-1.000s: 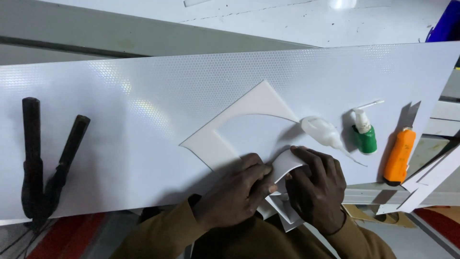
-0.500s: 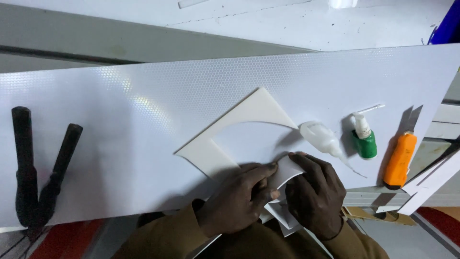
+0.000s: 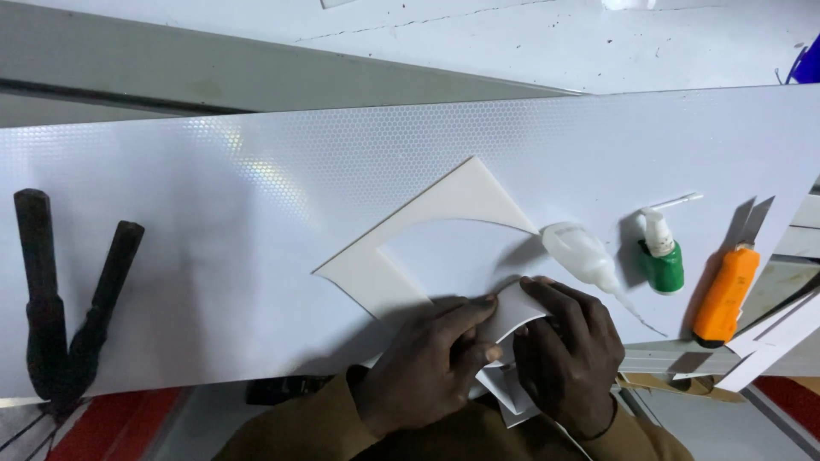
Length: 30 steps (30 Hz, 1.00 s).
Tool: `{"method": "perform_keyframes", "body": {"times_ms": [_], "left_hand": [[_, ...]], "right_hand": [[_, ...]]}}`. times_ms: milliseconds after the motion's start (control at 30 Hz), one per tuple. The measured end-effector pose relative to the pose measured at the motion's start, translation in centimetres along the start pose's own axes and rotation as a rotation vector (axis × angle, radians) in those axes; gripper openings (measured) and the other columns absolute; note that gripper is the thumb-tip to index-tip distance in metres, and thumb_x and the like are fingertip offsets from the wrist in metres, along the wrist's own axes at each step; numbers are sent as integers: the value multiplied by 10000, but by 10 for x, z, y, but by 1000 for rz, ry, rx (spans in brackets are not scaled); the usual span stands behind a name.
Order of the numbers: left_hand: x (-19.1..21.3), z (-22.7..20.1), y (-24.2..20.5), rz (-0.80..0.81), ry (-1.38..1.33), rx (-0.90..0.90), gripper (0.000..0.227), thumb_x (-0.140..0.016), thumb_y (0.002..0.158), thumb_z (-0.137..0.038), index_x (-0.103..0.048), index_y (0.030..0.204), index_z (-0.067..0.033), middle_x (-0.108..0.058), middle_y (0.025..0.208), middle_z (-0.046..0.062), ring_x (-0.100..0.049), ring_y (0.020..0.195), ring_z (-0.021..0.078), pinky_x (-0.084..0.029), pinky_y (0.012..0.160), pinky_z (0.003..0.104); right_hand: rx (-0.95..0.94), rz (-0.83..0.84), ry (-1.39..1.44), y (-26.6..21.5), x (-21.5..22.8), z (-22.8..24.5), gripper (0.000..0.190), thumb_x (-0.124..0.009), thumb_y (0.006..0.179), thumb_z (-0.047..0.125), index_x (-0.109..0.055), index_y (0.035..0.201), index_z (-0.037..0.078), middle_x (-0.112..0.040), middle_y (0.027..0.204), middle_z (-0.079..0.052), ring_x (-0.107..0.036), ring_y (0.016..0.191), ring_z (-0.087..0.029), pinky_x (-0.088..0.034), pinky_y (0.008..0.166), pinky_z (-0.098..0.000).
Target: The person assembles a white letter-shaped object by applying glue to its edges and attaching a curved strip. They use a hair straightener to heat and bend the strip to fit the letter's contour. The person then glues additional pieces to the letter and presses them into place.
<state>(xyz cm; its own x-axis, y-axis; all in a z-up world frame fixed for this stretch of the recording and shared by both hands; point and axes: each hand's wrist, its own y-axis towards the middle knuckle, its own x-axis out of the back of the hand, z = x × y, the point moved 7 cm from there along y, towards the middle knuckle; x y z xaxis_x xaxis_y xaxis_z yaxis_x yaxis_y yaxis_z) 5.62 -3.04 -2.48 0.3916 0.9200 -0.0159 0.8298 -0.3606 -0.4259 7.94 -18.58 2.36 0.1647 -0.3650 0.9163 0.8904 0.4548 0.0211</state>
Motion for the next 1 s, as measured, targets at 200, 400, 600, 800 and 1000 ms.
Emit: {"method": "perform_keyframes", "body": {"times_ms": [200, 400, 600, 800, 1000], "left_hand": [[12, -8, -4, -25, 66, 7, 281, -691, 1106, -306, -676, 1044, -32, -687, 811, 125, -645, 740, 308, -515, 721, 443], [7, 2, -8, 2, 36, -4, 465, -654, 1119, -342, -695, 1353, 57, -792, 1287, 233, -767, 1181, 382, -602, 1037, 439], [9, 0, -4, 120, -80, 63, 402, -595, 1138, -449, -679, 1174, -58, -576, 922, 37, -563, 800, 184, -502, 760, 357], [10, -2, -1, 154, -109, -31, 295, -621, 1154, -326, -635, 1077, -42, -526, 878, 28, -532, 813, 199, -484, 799, 363], [4, 6, -2, 143, -61, 9, 352, -638, 1132, -363, -700, 1121, -17, -570, 868, 21, -585, 817, 192, -512, 793, 359]], "right_hand": [[4, -37, 112, 3, 4, 1, 273, -617, 1114, 147, -598, 880, 6, -808, 1283, -241, -785, 1102, -424, -599, 830, -443], [-21, -12, 148, 7, 5, -1, 232, -691, 1033, -1, -598, 823, 30, -810, 1292, -225, -776, 1098, -415, -595, 813, -448], [-8, -16, 151, 7, 7, 2, 219, -609, 1050, -12, -613, 838, 41, -796, 1327, -217, -759, 1139, -412, -578, 879, -460], [-11, -45, 150, 6, 8, 5, 238, -606, 1057, -10, -631, 827, 49, -805, 1300, -213, -757, 1147, -423, -589, 878, -473], [-8, -31, 157, 0, 6, 2, 204, -599, 1050, 7, -643, 856, 51, -797, 1332, -206, -752, 1160, -422, -576, 879, -472]]}}
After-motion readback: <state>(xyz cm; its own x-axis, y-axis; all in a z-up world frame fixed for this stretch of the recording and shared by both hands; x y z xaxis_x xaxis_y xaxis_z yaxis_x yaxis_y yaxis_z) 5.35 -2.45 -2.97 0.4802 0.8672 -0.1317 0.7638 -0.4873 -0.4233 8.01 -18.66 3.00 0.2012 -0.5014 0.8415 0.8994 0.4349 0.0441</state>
